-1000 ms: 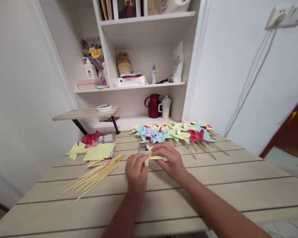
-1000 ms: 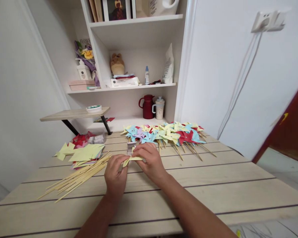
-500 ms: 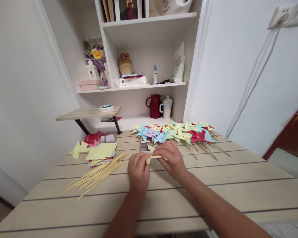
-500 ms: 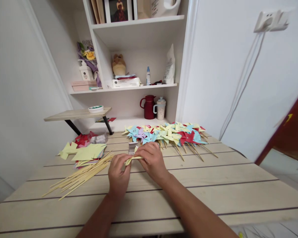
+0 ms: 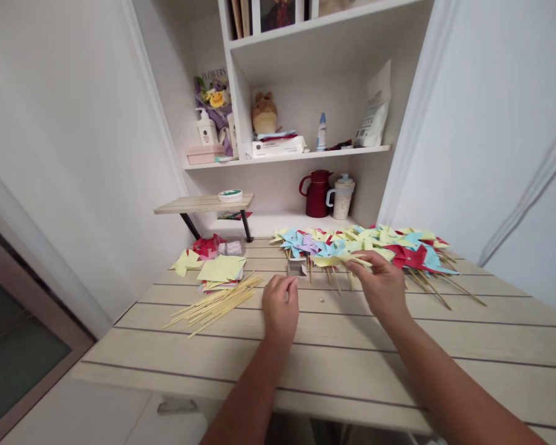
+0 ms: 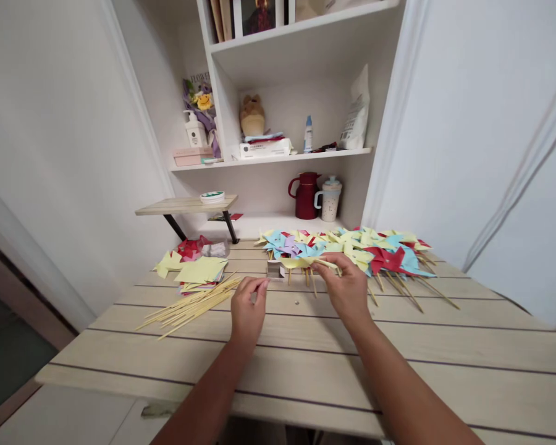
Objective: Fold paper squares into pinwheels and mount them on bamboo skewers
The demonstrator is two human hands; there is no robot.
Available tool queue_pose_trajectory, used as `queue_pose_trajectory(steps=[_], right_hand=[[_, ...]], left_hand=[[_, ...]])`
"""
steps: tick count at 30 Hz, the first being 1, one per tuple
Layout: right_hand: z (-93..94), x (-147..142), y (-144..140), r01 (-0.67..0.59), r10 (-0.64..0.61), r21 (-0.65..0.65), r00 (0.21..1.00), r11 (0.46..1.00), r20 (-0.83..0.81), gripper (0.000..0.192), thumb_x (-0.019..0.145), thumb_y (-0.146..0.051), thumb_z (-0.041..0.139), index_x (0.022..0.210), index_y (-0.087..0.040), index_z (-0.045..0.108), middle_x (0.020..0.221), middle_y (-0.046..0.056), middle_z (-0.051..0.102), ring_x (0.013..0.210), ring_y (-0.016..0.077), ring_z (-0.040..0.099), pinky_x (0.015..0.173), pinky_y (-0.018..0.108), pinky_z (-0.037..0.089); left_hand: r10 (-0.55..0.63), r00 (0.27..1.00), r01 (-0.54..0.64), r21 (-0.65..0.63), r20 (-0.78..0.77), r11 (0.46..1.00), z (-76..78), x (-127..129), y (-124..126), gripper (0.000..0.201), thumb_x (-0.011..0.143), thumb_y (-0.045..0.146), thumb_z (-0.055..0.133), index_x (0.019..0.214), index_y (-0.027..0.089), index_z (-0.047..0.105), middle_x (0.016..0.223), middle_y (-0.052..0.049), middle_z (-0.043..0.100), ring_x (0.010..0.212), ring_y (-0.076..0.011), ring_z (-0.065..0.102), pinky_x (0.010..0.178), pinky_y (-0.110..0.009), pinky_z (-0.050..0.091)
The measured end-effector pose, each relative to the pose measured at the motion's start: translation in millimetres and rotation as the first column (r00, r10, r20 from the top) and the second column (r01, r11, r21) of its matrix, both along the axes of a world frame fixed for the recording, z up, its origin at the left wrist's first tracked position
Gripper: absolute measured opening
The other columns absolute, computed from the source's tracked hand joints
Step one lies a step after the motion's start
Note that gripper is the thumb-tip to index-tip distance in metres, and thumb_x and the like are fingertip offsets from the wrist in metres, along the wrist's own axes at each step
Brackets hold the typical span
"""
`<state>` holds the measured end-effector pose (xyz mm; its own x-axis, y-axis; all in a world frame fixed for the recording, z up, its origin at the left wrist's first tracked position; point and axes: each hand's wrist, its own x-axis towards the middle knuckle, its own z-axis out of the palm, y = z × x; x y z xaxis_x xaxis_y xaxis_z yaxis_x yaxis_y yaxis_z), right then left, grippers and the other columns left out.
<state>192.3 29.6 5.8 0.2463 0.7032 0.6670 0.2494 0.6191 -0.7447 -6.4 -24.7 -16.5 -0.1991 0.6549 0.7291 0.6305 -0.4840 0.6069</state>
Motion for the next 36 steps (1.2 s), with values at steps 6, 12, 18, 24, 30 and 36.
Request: queue_pose_trajectory(steps=[6,12,18,24,30,36], right_hand=[[-4.1,-2.7,4.8,-0.119,0.084,-0.162,0.974,0.98,-0.209,0.028,0.066,-0.042,0.082,0.082,-0.021,0.071,0.079,0.003,0.072,0.07,0.019,0.064,0.066,0.032,0.049],[0.2,-5.9,-0.1,-0.142,0.093,-0.18,0.963,0.973,-0.254,0.03,0.064,-0.041,0.084,0.084,-0.021,0.072,0.076,0.001,0.071,0.069,0.0179,0.064,0.062,0.03,0.047],[-0.7,-7.3,0.3,-0.148,0.104,-0.164,0.962,0.975,-0.251,0.027,0.064,-0.038,0.084,0.082,-0.021,0.072,0.07,0.0,0.069,0.067,0.0177,0.063,0.061,0.03,0.048],[-0.6,-9.5,-0.3,-0.19,0.144,-0.144,0.949,0.971,-0.281,0.027,0.064,-0.036,0.085,0.081,-0.022,0.07,0.077,0.001,0.071,0.07,0.0172,0.064,0.065,0.031,0.05],[-2.6,-8.5,-0.6,-0.199,0.148,-0.172,0.951,0.965,-0.272,0.025,0.066,-0.036,0.084,0.083,-0.023,0.071,0.072,-0.002,0.069,0.069,0.0161,0.063,0.066,0.03,0.049],[-2.5,-9.2,-1.4,-0.209,0.168,-0.176,0.96,0.962,-0.223,0.024,0.067,-0.038,0.083,0.082,-0.023,0.071,0.077,0.0,0.07,0.069,0.0163,0.062,0.065,0.03,0.048]], left_hand=[[-0.094,0.966,0.049,-0.186,-0.241,0.981,12.0,-24.6,-11.8,0.02,0.092,0.018,0.053,0.092,0.019,0.073,0.088,-0.006,0.071,0.086,-0.0191,0.063,0.08,-0.032,0.048],[0.044,0.842,-0.277,-0.361,-0.538,0.89,34.3,-102.8,-32.6,0.021,0.088,0.014,0.055,0.092,0.02,0.074,0.098,-0.006,0.072,0.096,-0.0223,0.062,0.088,-0.035,0.045],[0.154,0.651,-0.552,-0.324,-0.743,0.768,33.6,-146.2,-64.0,0.016,0.086,0.025,0.061,0.093,0.022,0.075,0.109,-0.009,0.067,0.104,-0.0277,0.057,0.086,-0.039,0.042],[0.138,0.627,-0.566,-0.327,-0.766,0.757,17.9,-152.3,-73.8,0.018,0.088,0.026,0.058,0.094,0.023,0.075,0.106,-0.009,0.065,0.1,-0.0271,0.057,0.084,-0.039,0.041],[0.164,0.645,-0.513,-0.263,-0.746,0.817,14.2,-146.1,-70.4,0.016,0.088,0.026,0.06,0.093,0.028,0.075,0.114,-0.007,0.063,0.106,-0.0264,0.054,0.086,-0.04,0.039],[0.114,0.641,-0.483,-0.282,-0.759,0.829,11.1,-135.3,-63.7,0.016,0.089,0.024,0.059,0.087,0.025,0.075,0.105,-0.007,0.064,0.101,-0.0259,0.055,0.082,-0.039,0.038]])
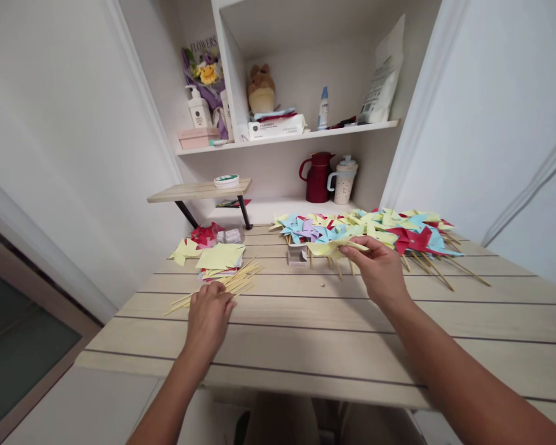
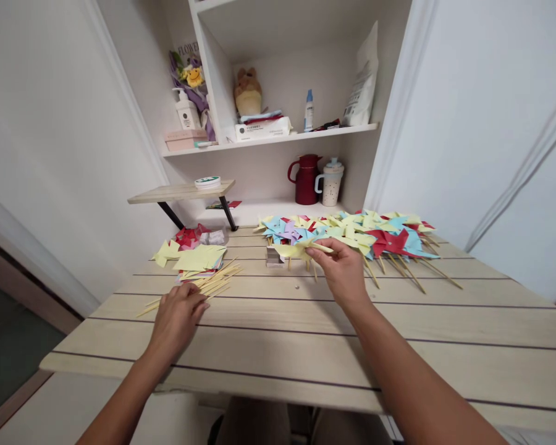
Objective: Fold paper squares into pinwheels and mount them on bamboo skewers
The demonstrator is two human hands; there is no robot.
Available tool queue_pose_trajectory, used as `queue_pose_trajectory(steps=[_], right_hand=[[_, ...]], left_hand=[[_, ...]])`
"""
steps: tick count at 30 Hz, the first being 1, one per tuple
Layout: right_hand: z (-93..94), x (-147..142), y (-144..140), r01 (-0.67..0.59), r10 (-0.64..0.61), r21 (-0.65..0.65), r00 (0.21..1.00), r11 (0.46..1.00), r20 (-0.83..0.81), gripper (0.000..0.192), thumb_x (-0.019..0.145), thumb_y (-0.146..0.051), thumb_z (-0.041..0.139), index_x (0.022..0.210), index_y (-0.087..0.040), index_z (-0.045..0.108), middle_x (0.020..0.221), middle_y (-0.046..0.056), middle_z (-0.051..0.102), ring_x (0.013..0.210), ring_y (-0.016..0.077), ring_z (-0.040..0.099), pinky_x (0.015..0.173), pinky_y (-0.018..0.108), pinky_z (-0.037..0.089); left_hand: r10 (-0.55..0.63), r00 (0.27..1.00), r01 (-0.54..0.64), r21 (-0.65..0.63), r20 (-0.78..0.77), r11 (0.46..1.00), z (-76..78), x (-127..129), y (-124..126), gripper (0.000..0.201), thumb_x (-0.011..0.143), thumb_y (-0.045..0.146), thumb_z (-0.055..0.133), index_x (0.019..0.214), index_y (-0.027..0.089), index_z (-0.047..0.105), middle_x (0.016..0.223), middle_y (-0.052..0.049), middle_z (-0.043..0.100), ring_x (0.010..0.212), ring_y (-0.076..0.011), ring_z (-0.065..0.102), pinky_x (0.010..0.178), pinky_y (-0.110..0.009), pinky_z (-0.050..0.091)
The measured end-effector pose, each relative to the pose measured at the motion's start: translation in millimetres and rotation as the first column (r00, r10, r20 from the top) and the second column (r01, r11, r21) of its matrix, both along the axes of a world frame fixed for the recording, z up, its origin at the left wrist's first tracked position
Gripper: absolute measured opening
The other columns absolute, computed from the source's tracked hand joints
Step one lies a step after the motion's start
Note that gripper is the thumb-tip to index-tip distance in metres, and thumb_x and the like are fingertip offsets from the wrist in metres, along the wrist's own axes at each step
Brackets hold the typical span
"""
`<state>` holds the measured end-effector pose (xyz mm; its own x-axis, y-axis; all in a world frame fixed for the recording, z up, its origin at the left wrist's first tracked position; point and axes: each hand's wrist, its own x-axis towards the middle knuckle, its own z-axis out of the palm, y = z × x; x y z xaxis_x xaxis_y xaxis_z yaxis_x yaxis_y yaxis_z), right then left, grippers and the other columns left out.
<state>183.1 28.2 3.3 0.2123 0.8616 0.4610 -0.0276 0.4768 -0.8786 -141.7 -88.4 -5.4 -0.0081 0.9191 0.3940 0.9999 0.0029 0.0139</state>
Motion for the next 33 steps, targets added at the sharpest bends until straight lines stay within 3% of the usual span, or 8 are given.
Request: queue_pose_trajectory(steps=[10,14,17,19,22,26,29,33], right_hand=[[2.5,-1.0,-2.5,-0.039,0.04,-0.027,0.998,0.999,0.044,0.028,0.068,-0.042,0.082,0.084,-0.022,0.071,0.08,0.001,0.069,0.072,0.0167,0.061,0.065,0.03,0.045],[5.2,-4.7,-5.2,-0.068,0.068,-0.066,0.998,0.995,-0.009,0.029,0.067,-0.042,0.082,0.084,-0.022,0.071,0.075,0.0,0.069,0.067,0.0156,0.059,0.06,0.028,0.044],[4.5,-11.4,-5.2,-0.125,0.11,-0.111,0.985,0.986,-0.132,0.028,0.064,-0.041,0.083,0.081,-0.022,0.071,0.073,-0.001,0.07,0.067,0.0156,0.06,0.061,0.028,0.046],[2.0,-17.6,-4.7,-0.212,0.168,-0.152,0.951,0.965,-0.259,0.028,0.063,-0.04,0.084,0.079,-0.022,0.071,0.076,0.0,0.071,0.07,0.0153,0.062,0.066,0.029,0.049],[-2.6,-27.8,-5.8,-0.398,0.256,-0.222,0.839,0.89,-0.481,0.028,0.062,-0.035,0.086,0.081,-0.021,0.071,0.084,0.001,0.073,0.076,0.0148,0.064,0.073,0.029,0.051],[-4.6,-39.0,-11.0,-0.572,0.259,-0.259,0.669,0.779,-0.697,0.028,0.063,-0.029,0.087,0.082,-0.023,0.068,0.084,-0.001,0.073,0.075,0.0147,0.063,0.066,0.028,0.051],[-2.8,-44.1,-13.0,-0.613,0.247,-0.23,0.593,0.756,-0.766,0.027,0.067,-0.029,0.085,0.086,-0.025,0.066,0.088,-0.001,0.073,0.078,0.0156,0.063,0.066,0.029,0.051],[-0.3,-43.0,-10.1,-0.564,0.221,-0.233,0.621,0.792,-0.752,0.024,0.069,-0.029,0.084,0.084,-0.026,0.065,0.084,-0.003,0.072,0.077,0.0147,0.063,0.067,0.028,0.05]], left_hand=[[0.04,0.997,-0.045,-0.082,-0.063,0.996,4.2,11.6,5.1,0.02,0.091,0.023,0.053,0.088,0.02,0.073,0.102,-0.009,0.065,0.101,-0.0265,0.054,0.083,-0.039,0.037],[-0.04,0.977,0.013,-0.13,-0.211,0.991,7.9,26.9,11.2,0.028,0.092,0.015,0.044,0.087,0.015,0.072,0.097,-0.014,0.067,0.096,-0.0289,0.056,0.082,-0.042,0.036],[-0.09,0.97,0.059,-0.138,-0.227,0.989,7.1,41.8,19.4,0.028,0.091,0.013,0.044,0.087,0.015,0.072,0.095,-0.013,0.068,0.095,-0.0286,0.058,0.083,-0.043,0.036],[-0.093,0.983,0.075,-0.11,-0.16,0.991,6.1,52.9,25.8,0.027,0.092,0.014,0.045,0.084,0.016,0.071,0.094,-0.012,0.069,0.095,-0.0275,0.059,0.085,-0.042,0.036],[-0.095,0.995,0.095,-0.032,-0.002,0.995,7.2,72.1,35.4,0.024,0.092,0.019,0.049,0.081,0.018,0.071,0.092,-0.008,0.07,0.094,-0.0251,0.06,0.086,-0.041,0.036],[-0.131,0.981,0.121,0.077,0.14,0.99,12.1,99.9,47.4,0.021,0.092,0.023,0.053,0.08,0.02,0.07,0.091,-0.006,0.071,0.092,-0.0229,0.062,0.085,-0.038,0.036],[-0.161,0.973,0.146,0.1,0.165,0.984,12.4,114.5,56.0,0.019,0.092,0.023,0.053,0.081,0.019,0.069,0.093,-0.006,0.071,0.092,-0.0233,0.062,0.085,-0.039,0.037],[-0.163,0.97,0.148,0.091,0.182,0.985,10.2,119.1,60.5,0.018,0.093,0.025,0.052,0.091,0.02,0.069,0.098,-0.007,0.07,0.096,-0.0242,0.062,0.085,-0.038,0.038]])
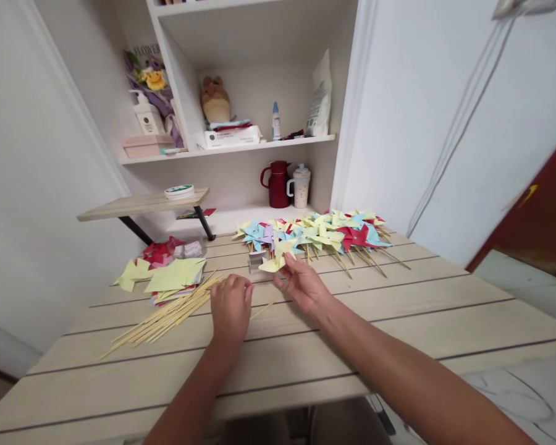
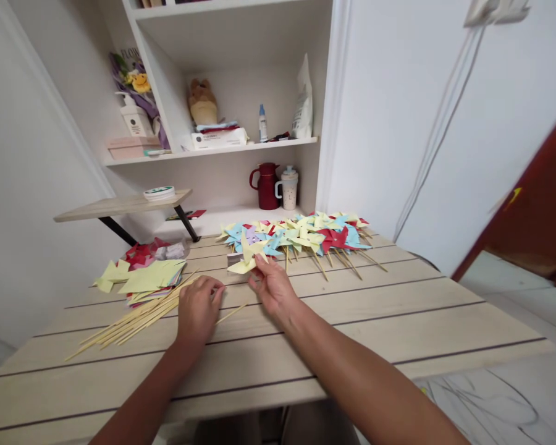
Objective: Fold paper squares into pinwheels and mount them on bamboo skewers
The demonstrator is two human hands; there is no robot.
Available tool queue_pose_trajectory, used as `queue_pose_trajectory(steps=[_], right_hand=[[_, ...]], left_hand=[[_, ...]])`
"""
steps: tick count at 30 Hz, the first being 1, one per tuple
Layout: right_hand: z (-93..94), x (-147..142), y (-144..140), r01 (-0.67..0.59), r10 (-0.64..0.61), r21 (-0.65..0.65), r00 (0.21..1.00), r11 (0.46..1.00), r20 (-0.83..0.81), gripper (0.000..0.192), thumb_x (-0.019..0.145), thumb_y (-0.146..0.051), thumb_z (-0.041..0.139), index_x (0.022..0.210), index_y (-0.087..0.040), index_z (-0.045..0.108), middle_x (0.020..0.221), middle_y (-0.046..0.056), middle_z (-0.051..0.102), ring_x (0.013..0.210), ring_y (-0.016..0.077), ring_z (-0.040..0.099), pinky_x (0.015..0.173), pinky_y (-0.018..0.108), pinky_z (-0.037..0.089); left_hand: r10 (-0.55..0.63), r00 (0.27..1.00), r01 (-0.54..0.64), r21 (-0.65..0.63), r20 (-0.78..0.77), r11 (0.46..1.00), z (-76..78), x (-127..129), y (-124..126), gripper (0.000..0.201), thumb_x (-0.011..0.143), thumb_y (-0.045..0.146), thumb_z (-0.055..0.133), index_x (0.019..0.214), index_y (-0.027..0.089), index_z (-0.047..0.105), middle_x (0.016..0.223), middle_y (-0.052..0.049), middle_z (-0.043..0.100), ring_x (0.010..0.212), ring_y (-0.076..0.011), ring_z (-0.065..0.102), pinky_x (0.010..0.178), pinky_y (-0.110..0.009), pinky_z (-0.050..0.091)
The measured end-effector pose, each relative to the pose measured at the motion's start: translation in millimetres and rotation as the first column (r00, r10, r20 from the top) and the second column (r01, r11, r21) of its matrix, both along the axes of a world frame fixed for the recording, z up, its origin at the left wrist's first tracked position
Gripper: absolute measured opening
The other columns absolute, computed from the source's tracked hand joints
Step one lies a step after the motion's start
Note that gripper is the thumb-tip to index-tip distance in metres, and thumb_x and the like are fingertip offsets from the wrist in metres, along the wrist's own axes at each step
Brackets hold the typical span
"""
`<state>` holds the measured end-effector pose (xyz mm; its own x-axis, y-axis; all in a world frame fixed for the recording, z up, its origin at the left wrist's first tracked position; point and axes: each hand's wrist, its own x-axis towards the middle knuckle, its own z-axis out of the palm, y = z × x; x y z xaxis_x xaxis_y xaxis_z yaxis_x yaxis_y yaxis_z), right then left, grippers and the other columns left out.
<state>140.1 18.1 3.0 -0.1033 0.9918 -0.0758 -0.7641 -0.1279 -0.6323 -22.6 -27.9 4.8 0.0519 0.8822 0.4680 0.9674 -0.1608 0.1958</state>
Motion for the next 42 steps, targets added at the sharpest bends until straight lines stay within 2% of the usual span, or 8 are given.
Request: queue_pose_trajectory(steps=[5,9,14,23,31,34,38,42], right_hand=[[4.5,13.3,5.0,0.069,-0.067,0.09,0.997,0.994,-0.022,0.023,0.067,-0.029,0.086,0.078,-0.025,0.066,0.083,-0.003,0.071,0.076,0.0131,0.062,0.071,0.026,0.052],[8.0,21.0,6.5,0.095,-0.095,0.108,0.995,0.99,-0.004,0.025,0.065,-0.033,0.087,0.08,-0.026,0.067,0.083,-0.004,0.072,0.08,0.0135,0.063,0.072,0.027,0.051],[5.6,21.6,7.7,0.109,-0.114,0.093,0.992,0.99,0.052,0.028,0.062,-0.035,0.088,0.079,-0.026,0.067,0.082,-0.005,0.072,0.079,0.0127,0.064,0.072,0.027,0.051],[-1.3,6.5,0.2,-0.002,0.005,-0.055,0.998,0.999,0.065,0.023,0.067,-0.026,0.085,0.08,-0.024,0.066,0.08,-0.004,0.071,0.071,0.0118,0.06,0.067,0.027,0.047],[-4.4,-9.5,-11.7,-0.194,0.194,-0.093,0.981,0.977,-0.009,0.023,0.069,-0.027,0.085,0.079,-0.023,0.064,0.075,-0.003,0.07,0.072,0.0156,0.061,0.072,0.035,0.048],[-3.2,-11.0,-12.9,-0.2,0.197,-0.102,0.98,0.974,-0.038,0.024,0.068,-0.026,0.085,0.079,-0.023,0.064,0.078,-0.003,0.071,0.074,0.0158,0.062,0.072,0.036,0.05],[-1.8,-11.0,-13.2,-0.208,0.205,-0.042,0.977,0.977,-0.065,0.023,0.068,-0.026,0.086,0.079,-0.022,0.066,0.076,-0.002,0.07,0.072,0.0152,0.062,0.069,0.034,0.051],[-1.1,-11.7,-14.7,-0.19,0.188,-0.03,0.979,0.981,-0.074,0.021,0.068,-0.024,0.085,0.077,-0.022,0.067,0.075,-0.001,0.07,0.072,0.0147,0.063,0.07,0.032,0.053]], left_hand=[[-0.106,0.987,0.082,-0.177,-0.125,0.981,1.5,-0.6,-18.9,0.027,0.088,0.04,0.063,0.106,0.021,0.067,0.103,-0.008,0.071,0.099,-0.0274,0.062,0.085,-0.039,0.037],[-0.14,0.966,0.077,-0.275,-0.218,0.958,2.4,1.4,-36.5,0.018,0.085,0.036,0.066,0.094,0.021,0.068,0.1,-0.007,0.07,0.097,-0.0269,0.06,0.085,-0.039,0.035],[-0.124,0.963,0.039,-0.332,-0.241,0.943,2.2,0.0,-34.6,0.011,0.087,0.023,0.06,0.08,0.019,0.067,0.092,-0.007,0.069,0.087,-0.0233,0.061,0.078,-0.036,0.036],[-0.045,0.996,0.028,-0.191,-0.082,0.981,-16.8,-2.2,-31.9,0.015,0.085,0.019,0.055,0.075,0.019,0.066,0.079,-0.005,0.068,0.079,-0.0214,0.062,0.078,-0.036,0.037],[-0.054,0.997,0.062,-0.131,0.061,0.989,-20.1,4.7,-31.6,0.015,0.086,0.022,0.058,0.072,0.019,0.064,0.078,-0.004,0.069,0.077,-0.0203,0.063,0.076,-0.033,0.041],[-0.071,0.993,0.087,-0.173,0.099,0.981,-21.3,7.4,-31.4,0.012,0.087,0.019,0.056,0.086,0.019,0.068,0.085,-0.004,0.071,0.083,-0.0208,0.065,0.077,-0.033,0.044],[-0.089,0.981,0.119,-0.175,0.172,0.977,-21.2,7.4,-29.7,0.033,0.09,0.017,0.051,0.12,0.022,0.064,0.101,-0.004,0.074,0.092,-0.0214,0.067,0.082,-0.033,0.046],[-0.157,0.962,0.195,-0.161,0.224,0.968,-22.1,6.5,-24.6,0.033,0.093,0.018,0.044,0.108,0.023,0.072,0.102,-0.006,0.075,0.094,-0.0213,0.067,0.086,-0.033,0.046]])
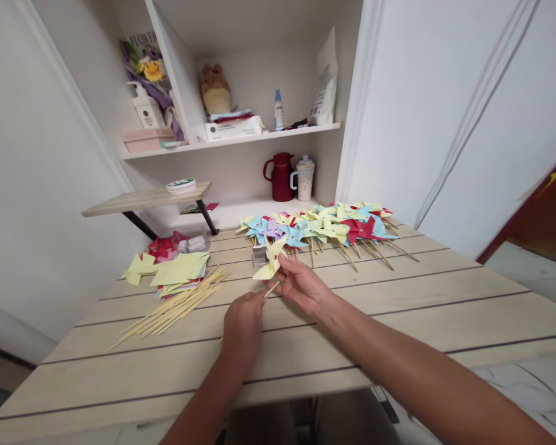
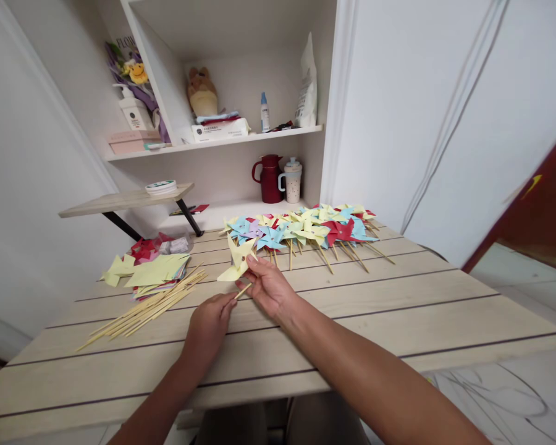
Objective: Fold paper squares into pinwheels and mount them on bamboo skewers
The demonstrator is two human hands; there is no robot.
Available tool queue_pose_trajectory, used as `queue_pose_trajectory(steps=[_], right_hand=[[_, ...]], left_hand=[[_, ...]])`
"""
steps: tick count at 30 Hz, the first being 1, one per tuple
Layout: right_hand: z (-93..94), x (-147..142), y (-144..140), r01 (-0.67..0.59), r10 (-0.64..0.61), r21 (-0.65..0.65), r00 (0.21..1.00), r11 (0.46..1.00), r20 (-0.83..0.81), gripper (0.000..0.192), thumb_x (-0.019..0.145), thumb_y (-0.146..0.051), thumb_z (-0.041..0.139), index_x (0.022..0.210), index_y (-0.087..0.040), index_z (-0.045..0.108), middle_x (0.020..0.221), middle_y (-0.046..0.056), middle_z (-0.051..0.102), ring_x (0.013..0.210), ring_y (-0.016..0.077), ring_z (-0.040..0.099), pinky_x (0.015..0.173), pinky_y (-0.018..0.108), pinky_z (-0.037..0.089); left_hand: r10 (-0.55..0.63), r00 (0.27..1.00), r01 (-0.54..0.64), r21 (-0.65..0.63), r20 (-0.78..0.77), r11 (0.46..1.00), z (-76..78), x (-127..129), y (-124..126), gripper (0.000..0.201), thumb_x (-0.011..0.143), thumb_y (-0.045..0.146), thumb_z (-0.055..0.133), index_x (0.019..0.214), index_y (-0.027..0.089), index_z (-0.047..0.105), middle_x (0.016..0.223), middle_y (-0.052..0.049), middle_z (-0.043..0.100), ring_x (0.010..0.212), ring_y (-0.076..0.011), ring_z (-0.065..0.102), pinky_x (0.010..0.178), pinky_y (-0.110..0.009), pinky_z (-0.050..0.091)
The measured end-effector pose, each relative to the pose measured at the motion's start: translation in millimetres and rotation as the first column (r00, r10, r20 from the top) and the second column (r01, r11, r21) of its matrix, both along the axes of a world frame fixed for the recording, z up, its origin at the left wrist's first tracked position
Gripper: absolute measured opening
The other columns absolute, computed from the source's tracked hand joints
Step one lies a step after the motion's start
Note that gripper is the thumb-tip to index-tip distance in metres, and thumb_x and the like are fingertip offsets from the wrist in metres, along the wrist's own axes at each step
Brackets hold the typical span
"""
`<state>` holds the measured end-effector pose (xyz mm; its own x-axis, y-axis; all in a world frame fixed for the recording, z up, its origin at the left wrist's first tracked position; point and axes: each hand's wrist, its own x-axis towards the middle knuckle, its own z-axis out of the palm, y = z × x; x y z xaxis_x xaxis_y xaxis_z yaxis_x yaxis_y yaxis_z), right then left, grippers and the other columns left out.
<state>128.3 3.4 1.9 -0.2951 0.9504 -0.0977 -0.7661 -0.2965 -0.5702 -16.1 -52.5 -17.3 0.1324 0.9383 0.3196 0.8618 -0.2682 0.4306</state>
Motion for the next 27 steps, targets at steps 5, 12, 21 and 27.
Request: queue_pose_trajectory(steps=[5,12,21,27], right_hand=[[4.2,4.2,1.3,0.008,-0.011,0.079,0.999,0.997,0.037,0.021,0.067,-0.027,0.086,0.078,-0.021,0.068,0.079,0.0,0.07,0.073,0.0143,0.062,0.068,0.028,0.052],[17.5,35.3,10.4,0.183,-0.332,0.461,0.906,0.868,0.264,0.023,0.065,-0.033,0.086,0.079,-0.021,0.071,0.079,-0.001,0.071,0.074,0.0137,0.062,0.075,0.027,0.049],[29.7,32.8,-14.3,-0.247,-0.712,0.934,0.605,0.256,0.355,0.006,0.086,-0.022,0.069,0.085,-0.023,0.075,0.082,0.004,0.072,0.082,0.019,0.065,0.077,0.037,0.051],[30.0,35.9,-13.4,-0.197,-0.826,0.975,0.529,0.102,0.193,0.012,0.088,-0.018,0.065,0.09,-0.024,0.075,0.085,0.005,0.073,0.083,0.0199,0.067,0.078,0.04,0.054]], left_hand=[[0.065,0.944,-0.019,-0.141,0.323,0.99,-2.6,-4.3,14.0,0.026,0.085,0.023,0.051,0.09,0.018,0.076,0.075,-0.003,0.073,0.067,-0.018,0.063,0.066,-0.029,0.046],[0.146,0.66,-0.133,-0.077,0.736,0.988,6.5,-12.9,22.1,0.034,0.078,0.041,0.062,0.094,0.015,0.076,0.07,-0.003,0.069,0.063,-0.0165,0.058,0.058,-0.026,0.045],[-0.086,0.639,-0.117,0.207,0.765,0.971,11.6,-14.8,11.6,0.023,0.08,0.033,0.066,0.092,0.019,0.079,0.071,-0.003,0.069,0.07,-0.0179,0.063,0.067,-0.028,0.05],[-0.135,0.673,-0.124,0.291,0.727,0.949,11.6,-15.0,6.4,0.016,0.081,0.031,0.067,0.087,0.021,0.078,0.081,-0.004,0.074,0.076,-0.0183,0.066,0.071,-0.027,0.05]])
